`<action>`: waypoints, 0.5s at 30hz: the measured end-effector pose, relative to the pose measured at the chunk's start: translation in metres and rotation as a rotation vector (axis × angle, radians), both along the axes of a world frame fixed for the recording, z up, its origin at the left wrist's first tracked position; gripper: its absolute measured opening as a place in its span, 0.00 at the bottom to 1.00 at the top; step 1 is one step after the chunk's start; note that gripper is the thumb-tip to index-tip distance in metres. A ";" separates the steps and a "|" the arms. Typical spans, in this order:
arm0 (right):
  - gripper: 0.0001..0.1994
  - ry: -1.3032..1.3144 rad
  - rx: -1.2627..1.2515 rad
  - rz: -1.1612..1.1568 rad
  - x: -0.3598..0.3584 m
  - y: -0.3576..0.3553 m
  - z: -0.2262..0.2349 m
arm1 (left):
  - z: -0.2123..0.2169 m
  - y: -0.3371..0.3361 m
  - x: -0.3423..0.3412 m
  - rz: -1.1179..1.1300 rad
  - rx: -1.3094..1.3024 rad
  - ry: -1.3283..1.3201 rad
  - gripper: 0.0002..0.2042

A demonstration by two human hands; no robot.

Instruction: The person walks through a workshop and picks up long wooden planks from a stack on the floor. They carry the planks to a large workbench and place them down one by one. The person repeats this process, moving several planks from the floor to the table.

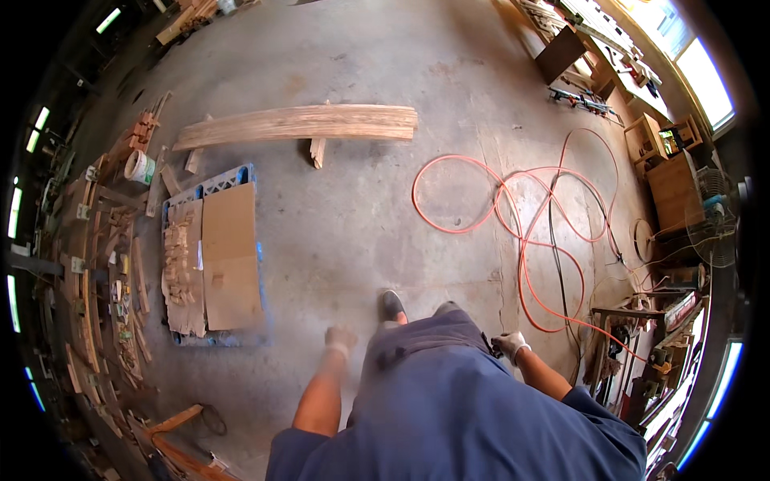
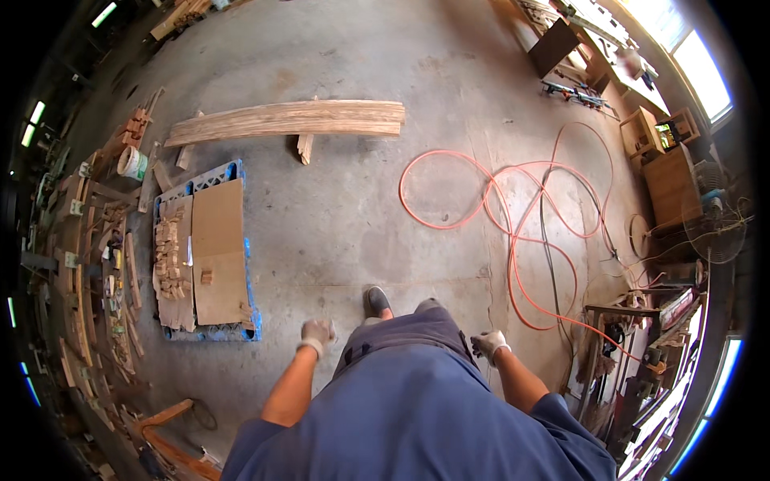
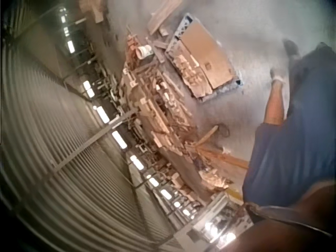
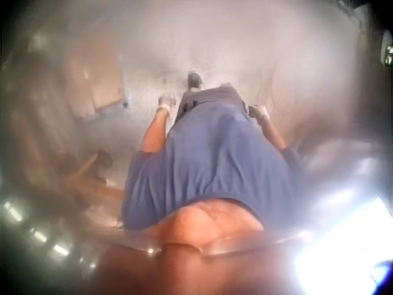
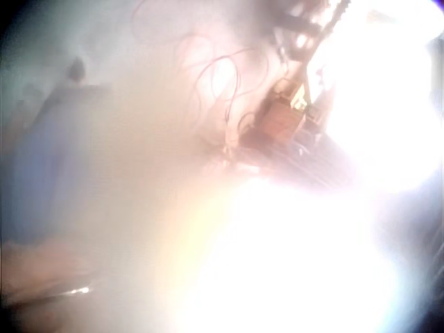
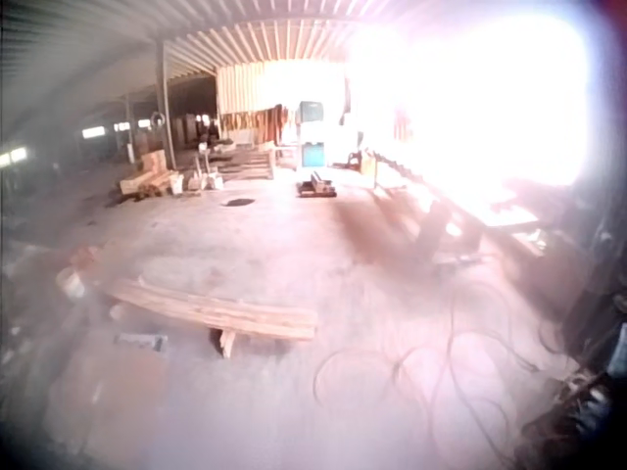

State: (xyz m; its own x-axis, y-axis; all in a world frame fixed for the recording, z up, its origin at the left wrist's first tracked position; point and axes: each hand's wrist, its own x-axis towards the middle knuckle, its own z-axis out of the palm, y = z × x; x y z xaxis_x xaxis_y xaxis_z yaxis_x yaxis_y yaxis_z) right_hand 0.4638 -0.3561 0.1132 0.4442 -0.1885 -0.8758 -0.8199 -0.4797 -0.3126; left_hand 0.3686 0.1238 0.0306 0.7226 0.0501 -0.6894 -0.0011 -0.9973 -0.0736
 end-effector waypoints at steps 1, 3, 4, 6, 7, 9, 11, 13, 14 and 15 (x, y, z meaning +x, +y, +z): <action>0.09 -0.010 0.005 0.002 0.010 0.008 0.002 | 0.005 0.018 0.032 -0.006 0.028 0.039 0.12; 0.09 -0.039 0.006 0.009 0.034 0.021 0.007 | -0.015 0.057 0.062 -0.056 0.031 -0.193 0.13; 0.09 -0.033 0.000 0.028 0.044 0.023 0.007 | -0.015 0.060 0.077 0.166 -0.098 -0.307 0.13; 0.09 -0.011 -0.017 0.028 0.057 0.023 0.006 | 0.021 0.057 0.127 0.830 -0.491 -0.391 0.14; 0.09 0.000 -0.017 0.031 0.066 0.026 0.006 | 0.044 0.054 0.150 1.305 -0.714 -0.321 0.15; 0.09 0.013 -0.056 0.072 0.088 0.032 0.010 | 0.031 0.056 0.157 1.277 -0.721 -0.348 0.15; 0.09 0.015 -0.054 0.080 0.118 0.041 0.010 | 0.004 0.058 0.156 1.348 -0.733 -0.342 0.15; 0.10 0.017 -0.031 0.243 0.160 0.042 -0.006 | -0.061 0.064 0.105 1.368 -0.690 -0.259 0.15; 0.10 0.001 -0.017 0.336 0.183 0.026 -0.039 | -0.069 0.058 0.098 1.298 -0.631 -0.157 0.15; 0.10 0.004 0.011 0.437 0.193 0.019 -0.059 | -0.073 0.054 0.087 1.233 -0.568 -0.064 0.15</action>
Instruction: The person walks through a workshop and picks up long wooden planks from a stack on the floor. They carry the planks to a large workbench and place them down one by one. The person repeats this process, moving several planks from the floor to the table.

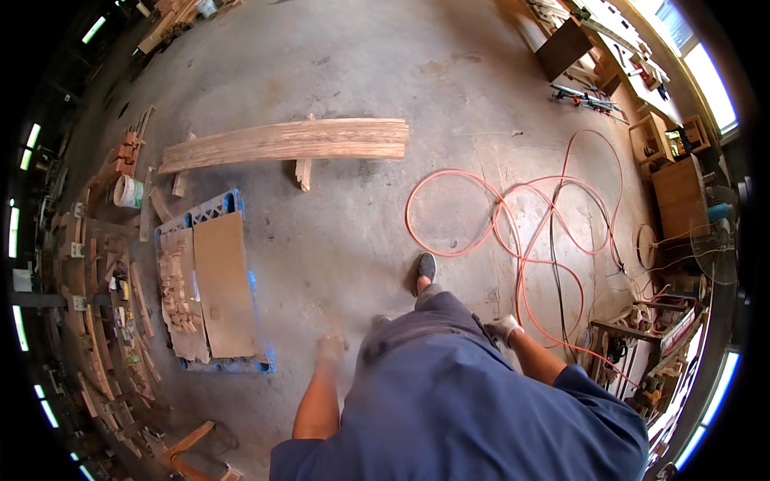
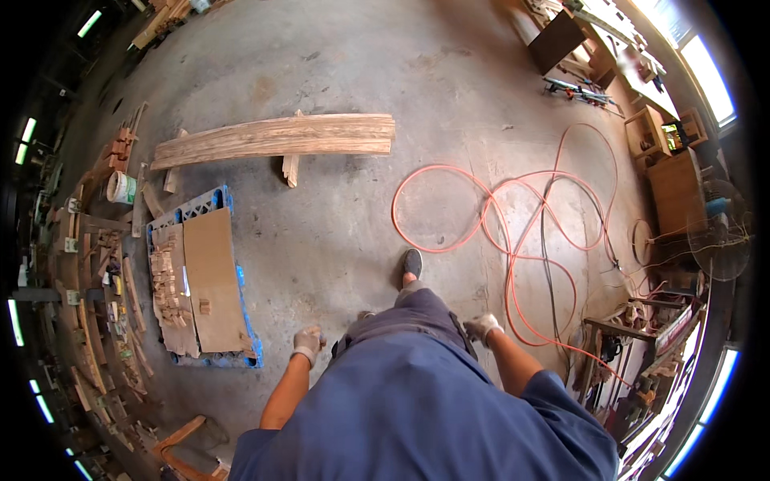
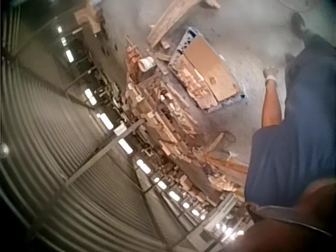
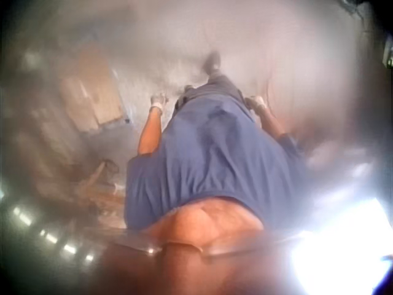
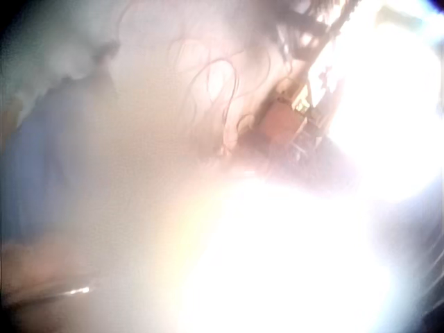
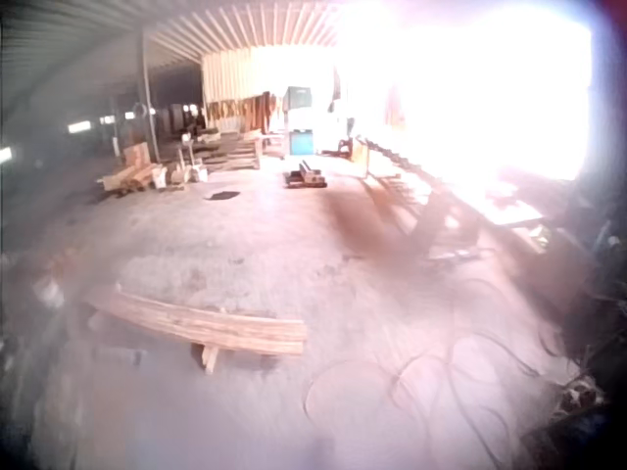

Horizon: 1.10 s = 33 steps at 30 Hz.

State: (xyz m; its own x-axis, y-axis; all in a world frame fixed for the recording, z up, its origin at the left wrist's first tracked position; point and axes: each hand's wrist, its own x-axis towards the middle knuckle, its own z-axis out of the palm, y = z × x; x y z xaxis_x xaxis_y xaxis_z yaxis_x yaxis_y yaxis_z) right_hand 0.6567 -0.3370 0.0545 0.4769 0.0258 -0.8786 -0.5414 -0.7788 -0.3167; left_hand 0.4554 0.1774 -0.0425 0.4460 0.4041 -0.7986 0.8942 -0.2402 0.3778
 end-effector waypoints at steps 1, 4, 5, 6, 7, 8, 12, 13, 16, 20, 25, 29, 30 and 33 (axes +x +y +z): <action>0.10 0.059 -0.013 -0.304 0.021 0.016 0.019 | 0.018 -0.014 0.002 -0.100 0.007 0.116 0.15; 0.09 0.078 0.135 -0.309 0.101 0.012 -0.007 | 0.036 -0.047 -0.015 -0.393 0.273 -0.219 0.15; 0.09 0.040 0.142 -0.292 0.124 0.013 -0.014 | 0.059 -0.055 -0.001 -0.402 0.222 -0.176 0.15; 0.08 0.007 0.142 -0.264 0.153 0.015 -0.017 | 0.082 -0.062 0.017 -0.399 0.167 -0.128 0.15; 0.08 -0.022 0.147 -0.285 0.181 0.029 -0.003 | 0.098 -0.072 0.026 -0.410 0.175 -0.108 0.15; 0.07 -0.063 0.154 -0.305 0.208 0.044 0.015 | 0.111 -0.080 0.042 -0.421 0.185 -0.098 0.14; 0.08 -0.118 0.233 -0.331 0.282 0.065 0.012 | 0.136 -0.083 0.101 -0.433 0.185 -0.092 0.13; 0.08 -0.102 0.237 -0.321 0.295 0.074 0.012 | 0.134 -0.081 0.107 -0.365 0.156 -0.099 0.13; 0.08 -0.066 0.239 -0.298 0.312 0.101 0.019 | 0.116 -0.067 0.130 0.030 -0.021 -0.142 0.14; 0.09 -0.007 0.189 -0.244 0.324 0.128 0.024 | 0.073 -0.052 0.171 0.285 -0.130 -0.134 0.13; 0.09 0.048 0.136 -0.275 0.346 0.140 0.034 | 0.034 -0.015 0.244 -0.009 0.000 -0.141 0.13; 0.08 0.060 0.011 -0.202 0.374 0.145 0.042 | 0.018 0.005 0.289 0.147 -0.067 -0.148 0.14; 0.08 0.047 0.024 -0.203 0.389 0.149 0.042 | 0.017 0.006 0.307 0.148 -0.046 -0.147 0.14; 0.09 0.060 0.050 -0.220 0.412 0.160 0.038 | 0.005 0.025 0.335 0.481 -0.290 -0.225 0.12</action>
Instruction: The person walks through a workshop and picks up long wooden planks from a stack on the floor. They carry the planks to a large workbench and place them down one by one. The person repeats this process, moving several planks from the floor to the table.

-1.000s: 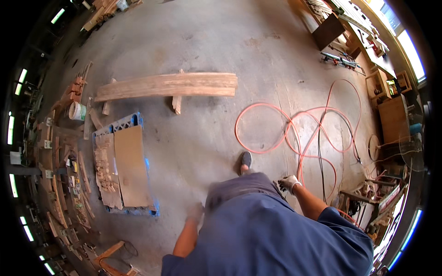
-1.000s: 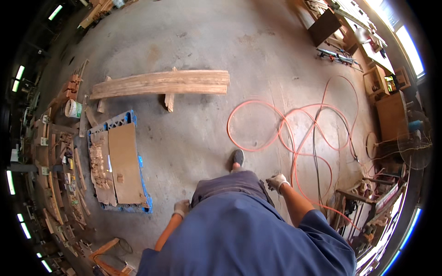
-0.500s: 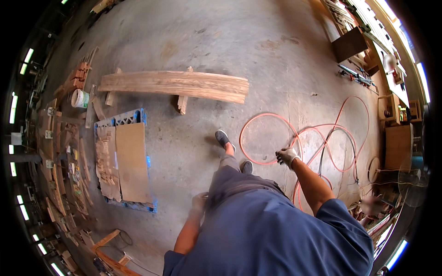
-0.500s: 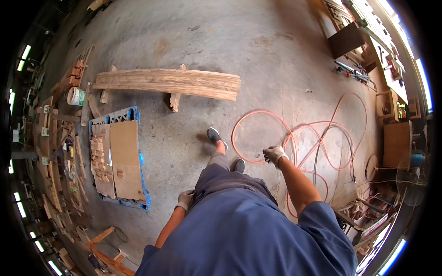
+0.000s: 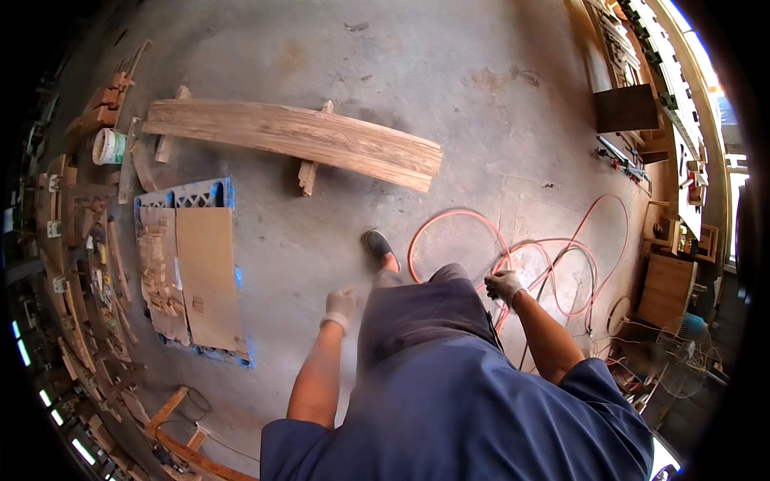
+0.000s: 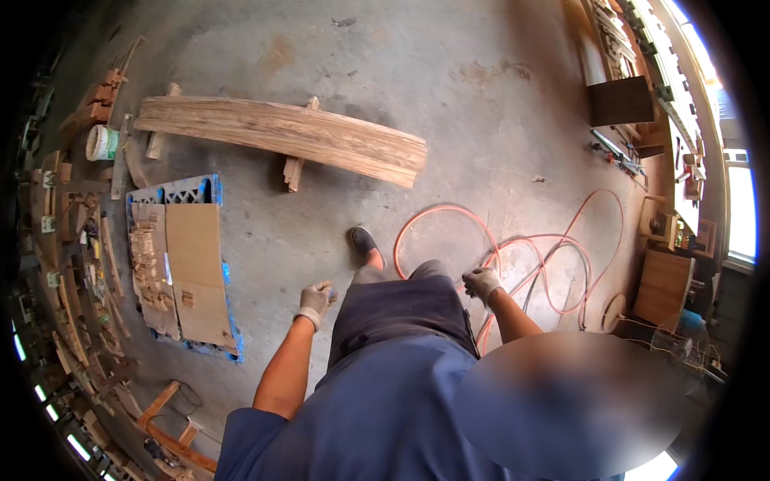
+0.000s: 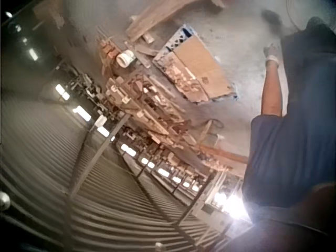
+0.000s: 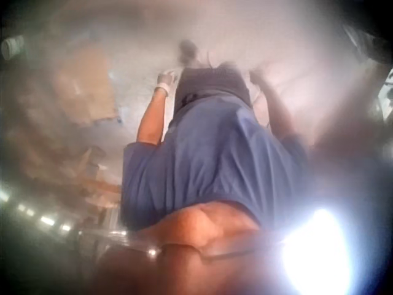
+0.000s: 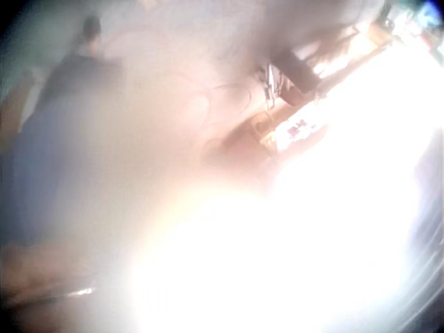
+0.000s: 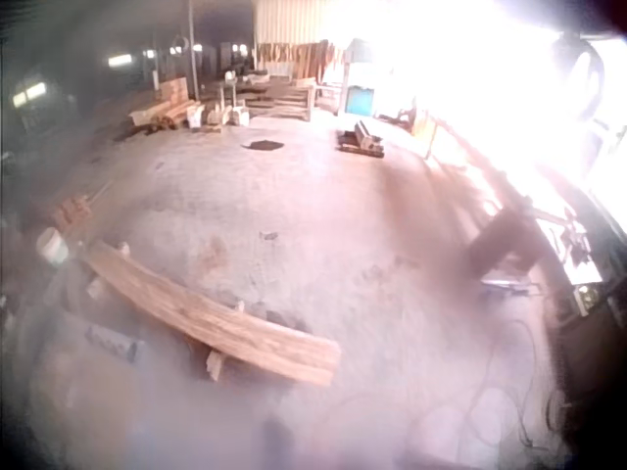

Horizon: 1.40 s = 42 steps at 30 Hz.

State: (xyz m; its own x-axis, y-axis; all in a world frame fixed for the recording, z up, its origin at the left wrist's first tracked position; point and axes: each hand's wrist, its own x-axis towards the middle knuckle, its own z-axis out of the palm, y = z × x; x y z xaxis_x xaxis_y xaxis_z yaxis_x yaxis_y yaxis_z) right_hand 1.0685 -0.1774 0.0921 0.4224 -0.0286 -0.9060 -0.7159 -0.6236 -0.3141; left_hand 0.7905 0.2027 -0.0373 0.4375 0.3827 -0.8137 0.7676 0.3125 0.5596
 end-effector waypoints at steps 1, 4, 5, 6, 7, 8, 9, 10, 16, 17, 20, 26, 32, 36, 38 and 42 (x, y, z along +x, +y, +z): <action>0.09 0.003 -0.002 0.000 0.008 0.013 0.002 | 0.012 0.005 0.016 0.024 0.004 0.015 0.12; 0.12 -0.022 -0.011 0.065 0.033 0.040 0.001 | 0.050 0.010 0.047 0.100 -0.001 0.021 0.12; 0.13 -0.024 -0.021 0.104 0.040 0.044 -0.005 | 0.045 0.006 0.047 0.074 0.009 0.035 0.12; 0.13 -0.023 -0.029 0.142 0.047 0.050 -0.011 | 0.041 0.002 0.046 0.046 0.018 0.051 0.13; 0.14 -0.020 -0.039 0.182 0.055 0.055 -0.017 | 0.037 -0.004 0.044 0.018 0.027 0.069 0.14; 0.12 -0.002 -0.041 0.231 0.064 0.059 -0.023 | 0.034 -0.014 0.039 -0.028 0.081 0.104 0.15; 0.12 0.005 -0.033 0.267 0.069 0.064 -0.029 | 0.033 -0.023 0.035 -0.074 0.139 0.138 0.16; 0.13 0.008 -0.026 0.299 0.075 0.068 -0.037 | 0.035 -0.030 0.043 -0.124 0.196 0.168 0.17; 0.17 -0.024 -0.114 0.706 0.114 0.083 -0.098 | 0.071 -0.089 0.073 -0.359 0.190 0.363 0.27; 0.19 -0.031 -0.123 0.710 0.121 0.081 -0.117 | 0.077 -0.099 0.082 -0.423 0.206 0.398 0.29; 0.23 -0.031 -0.111 0.646 0.139 0.081 -0.178 | 0.086 -0.118 0.112 -0.441 0.199 0.516 0.38; 0.20 -0.046 -0.027 0.546 0.175 0.117 -0.270 | 0.065 -0.127 0.142 -0.521 0.376 0.581 0.38; 0.31 -0.114 0.018 0.624 0.191 0.111 -0.412 | 0.042 -0.111 0.148 -0.701 0.556 0.407 0.36; 0.38 0.020 0.084 0.230 0.205 0.139 -0.430 | 0.041 -0.106 0.155 -0.686 0.645 0.401 0.31; 0.22 0.086 0.016 0.201 0.208 0.151 -0.438 | 0.040 -0.108 0.156 -0.630 0.635 0.378 0.31; 0.20 0.078 0.021 0.166 0.216 0.162 -0.460 | 0.041 -0.104 0.160 -0.584 0.639 0.348 0.30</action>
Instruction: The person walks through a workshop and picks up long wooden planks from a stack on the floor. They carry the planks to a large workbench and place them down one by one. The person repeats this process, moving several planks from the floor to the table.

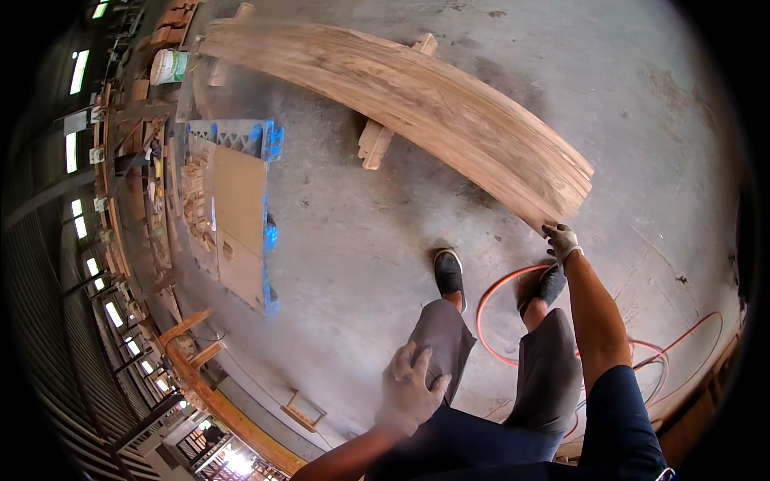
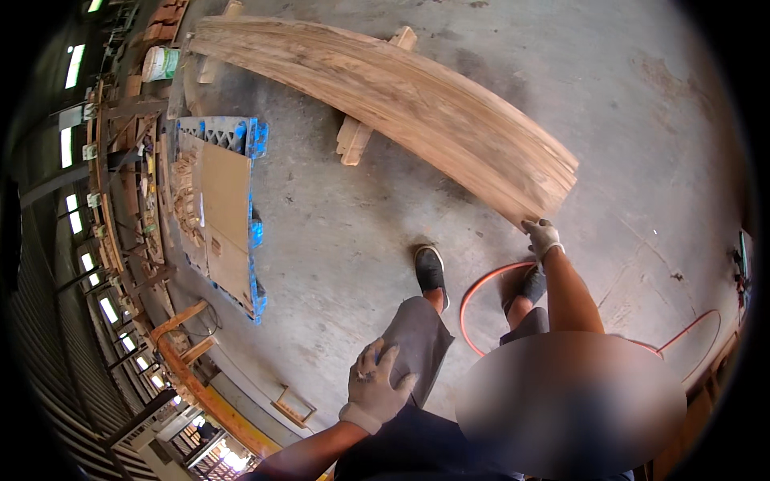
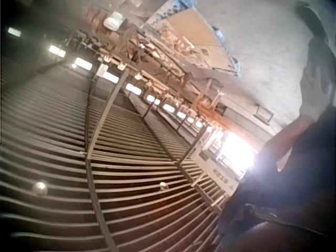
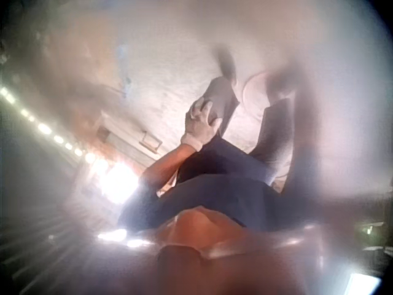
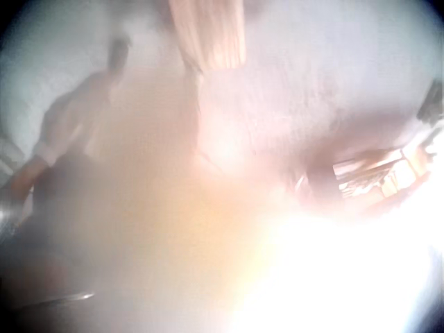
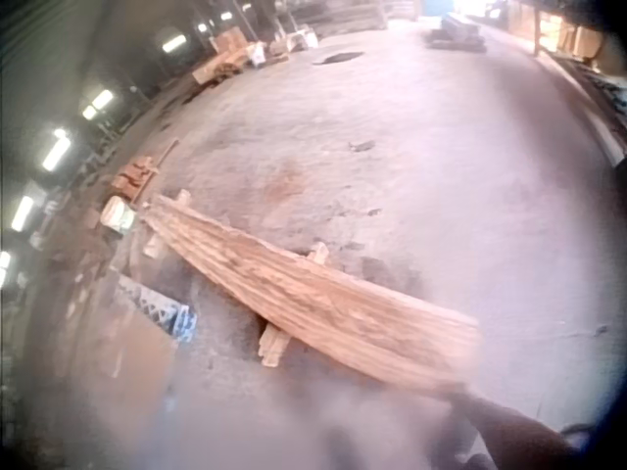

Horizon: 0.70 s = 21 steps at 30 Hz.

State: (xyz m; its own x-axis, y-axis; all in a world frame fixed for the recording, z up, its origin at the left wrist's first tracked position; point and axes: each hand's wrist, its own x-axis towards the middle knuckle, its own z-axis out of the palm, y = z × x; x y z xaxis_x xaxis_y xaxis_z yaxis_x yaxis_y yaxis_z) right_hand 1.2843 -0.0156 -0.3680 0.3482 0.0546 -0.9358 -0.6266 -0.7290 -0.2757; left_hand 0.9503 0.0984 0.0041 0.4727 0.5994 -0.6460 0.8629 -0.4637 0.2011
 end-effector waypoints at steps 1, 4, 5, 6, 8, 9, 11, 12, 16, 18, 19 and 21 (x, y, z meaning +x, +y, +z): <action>0.21 0.004 0.016 -0.021 0.001 0.005 -0.001 | 0.000 -0.001 -0.001 -0.002 0.012 0.000 0.30; 0.22 0.033 0.021 -0.163 0.002 0.009 -0.016 | 0.002 0.003 -0.001 -0.010 0.024 -0.021 0.30; 0.22 0.046 0.015 -0.225 0.003 0.009 -0.023 | 0.002 0.006 0.000 -0.013 0.021 -0.015 0.30; 0.22 0.046 -0.031 -0.305 0.002 0.016 -0.022 | 0.001 0.006 -0.001 -0.008 0.020 -0.004 0.30; 0.21 0.095 0.066 -0.415 0.006 0.020 -0.016 | -0.001 0.007 -0.002 0.010 0.029 -0.032 0.30; 0.21 0.118 0.107 -0.475 0.004 0.015 -0.017 | -0.001 0.006 -0.003 0.015 0.035 -0.068 0.30; 0.19 0.146 0.214 -0.447 0.005 0.000 -0.017 | 0.000 0.007 -0.003 0.008 0.032 -0.090 0.31; 0.19 0.157 0.229 -0.423 0.003 -0.004 -0.012 | 0.000 0.007 -0.003 0.007 0.020 -0.072 0.31; 0.23 0.176 0.474 -0.430 -0.027 -0.028 0.033 | -0.001 0.007 -0.004 0.038 -0.043 -0.029 0.31; 0.24 0.176 0.582 -0.386 -0.041 -0.037 0.057 | 0.000 0.008 -0.002 0.033 -0.061 0.009 0.30; 0.25 0.175 0.632 -0.359 -0.055 -0.031 0.079 | 0.001 0.007 -0.003 0.037 -0.066 0.029 0.30; 0.27 0.285 0.658 -0.358 -0.073 -0.018 0.134 | 0.001 0.009 -0.007 0.084 -0.119 0.043 0.32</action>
State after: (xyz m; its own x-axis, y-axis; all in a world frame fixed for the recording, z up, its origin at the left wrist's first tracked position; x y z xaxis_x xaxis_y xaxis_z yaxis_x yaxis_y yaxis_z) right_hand 1.2114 -0.0339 -0.2340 0.2011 0.5564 -0.8062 -0.9030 -0.2138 -0.3728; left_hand 0.9435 0.1073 0.0048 0.3950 0.5537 -0.7331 0.9064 -0.3651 0.2127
